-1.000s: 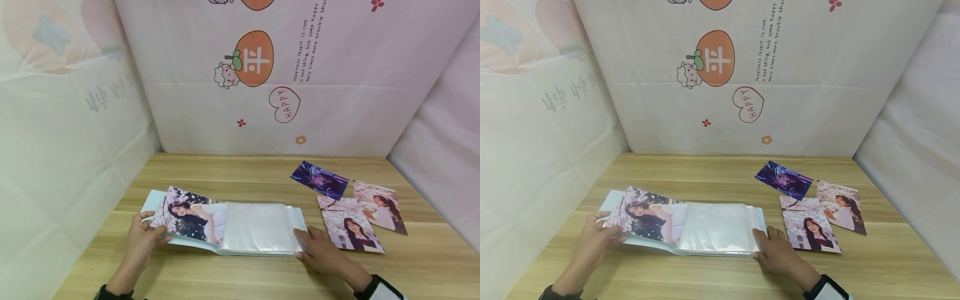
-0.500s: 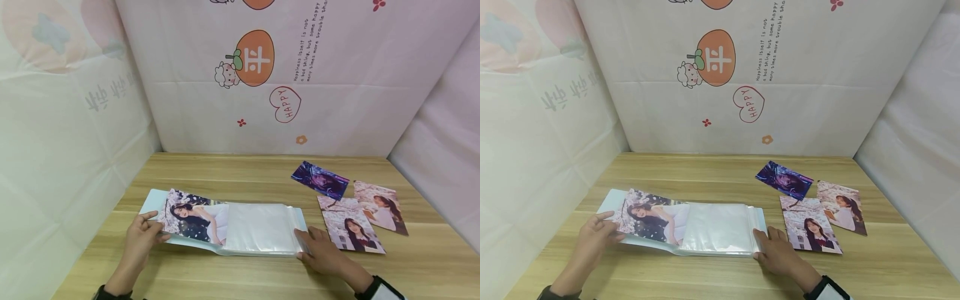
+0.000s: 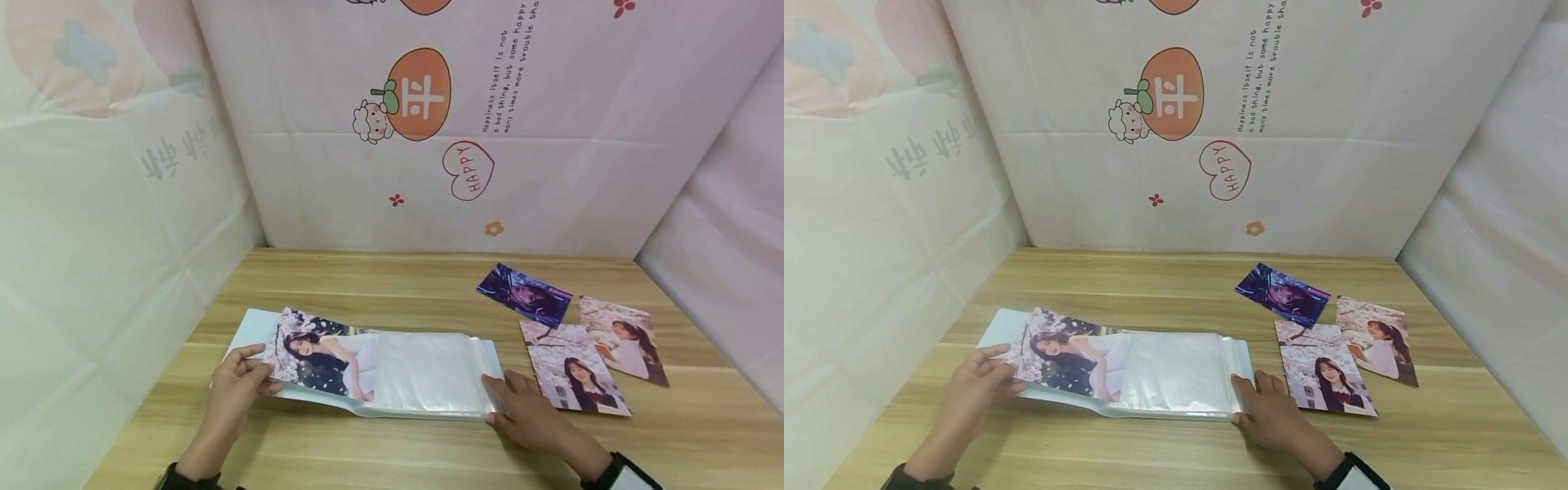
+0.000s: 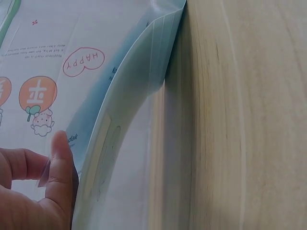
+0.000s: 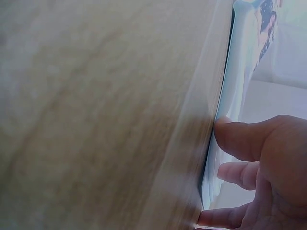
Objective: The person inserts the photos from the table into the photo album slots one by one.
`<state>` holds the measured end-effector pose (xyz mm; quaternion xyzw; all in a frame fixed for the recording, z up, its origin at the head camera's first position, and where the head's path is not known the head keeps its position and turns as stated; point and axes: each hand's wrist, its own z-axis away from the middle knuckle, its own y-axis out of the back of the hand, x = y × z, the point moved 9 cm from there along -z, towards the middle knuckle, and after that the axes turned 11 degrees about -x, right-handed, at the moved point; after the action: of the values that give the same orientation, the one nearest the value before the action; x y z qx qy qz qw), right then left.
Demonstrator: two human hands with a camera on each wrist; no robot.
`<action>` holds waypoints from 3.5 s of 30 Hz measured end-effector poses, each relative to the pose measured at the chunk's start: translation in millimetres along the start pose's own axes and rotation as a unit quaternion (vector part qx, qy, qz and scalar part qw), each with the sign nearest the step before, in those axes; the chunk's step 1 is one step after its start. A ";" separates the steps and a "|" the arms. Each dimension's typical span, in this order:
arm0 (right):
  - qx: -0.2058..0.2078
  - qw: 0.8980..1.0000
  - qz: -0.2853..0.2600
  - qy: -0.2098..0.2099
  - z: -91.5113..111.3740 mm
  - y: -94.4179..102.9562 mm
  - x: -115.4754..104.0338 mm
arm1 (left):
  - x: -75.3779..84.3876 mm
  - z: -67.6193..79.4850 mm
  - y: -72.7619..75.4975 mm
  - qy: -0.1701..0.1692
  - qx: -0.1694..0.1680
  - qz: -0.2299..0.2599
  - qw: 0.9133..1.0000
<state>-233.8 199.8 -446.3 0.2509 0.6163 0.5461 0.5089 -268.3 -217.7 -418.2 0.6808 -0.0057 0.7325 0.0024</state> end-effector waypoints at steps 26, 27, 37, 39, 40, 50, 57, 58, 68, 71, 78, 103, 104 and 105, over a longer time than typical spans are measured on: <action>-0.002 1.000 0.002 -0.005 -0.8 -1.2 3.4 | -7.3 -8.1 -25.5 0.030 -0.040 -0.030 0.998; -0.002 1.000 0.002 -0.006 -0.7 -1.3 3.4 | -7.4 -7.9 -25.8 0.032 -0.040 -0.030 0.998; -0.002 1.000 0.003 -0.002 -1.0 -0.2 2.2 | -7.9 -9.7 -29.7 0.033 -0.049 -0.045 0.997; -0.004 1.000 0.003 -0.004 -1.1 -0.5 2.5 | -8.8 -10.5 -30.4 0.033 -0.050 -0.047 0.997; -0.005 1.000 0.003 -0.005 -1.2 -0.7 2.6 | -9.3 -10.8 -30.6 0.033 -0.050 -0.048 0.997; -0.007 1.000 0.007 -0.012 -1.8 -1.6 3.9 | -8.4 -10.8 -35.0 0.022 -0.064 -0.067 0.995; -0.008 1.000 -0.002 -0.014 -1.6 -1.8 4.6 | -9.9 -11.5 -40.6 0.027 -0.081 -0.085 0.993; -0.009 1.000 -0.003 -0.013 -1.5 -1.9 4.5 | -10.5 -11.7 -41.0 0.028 -0.082 -0.084 0.993; -0.008 1.000 -0.009 -0.007 -0.6 -0.8 2.8 | -13.1 -12.8 -51.6 0.028 -0.092 -0.086 0.992; -0.008 1.000 -0.009 -0.004 -0.7 -0.1 2.1 | -13.0 -13.5 -52.5 0.027 -0.090 -0.085 0.992; -0.009 1.000 -0.007 -0.006 -1.2 0.2 2.2 | -13.1 -15.9 -55.0 0.025 -0.097 -0.097 0.990; 0.003 1.000 -0.004 -0.006 0.9 0.4 2.4 | -8.8 -16.5 -88.9 -0.004 -0.143 -0.189 0.972; 0.005 1.000 -0.003 -0.005 0.9 0.5 2.3 | -8.8 -16.6 -90.5 -0.003 -0.144 -0.190 0.971; 0.007 1.000 -0.001 -0.004 0.9 0.6 2.1 | -9.1 -16.6 -92.3 -0.003 -0.147 -0.190 0.971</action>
<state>-233.9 202.2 -446.3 0.2558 0.6184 0.5403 0.5102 -283.1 -125.2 -428.0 0.6638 0.0159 0.7077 0.2414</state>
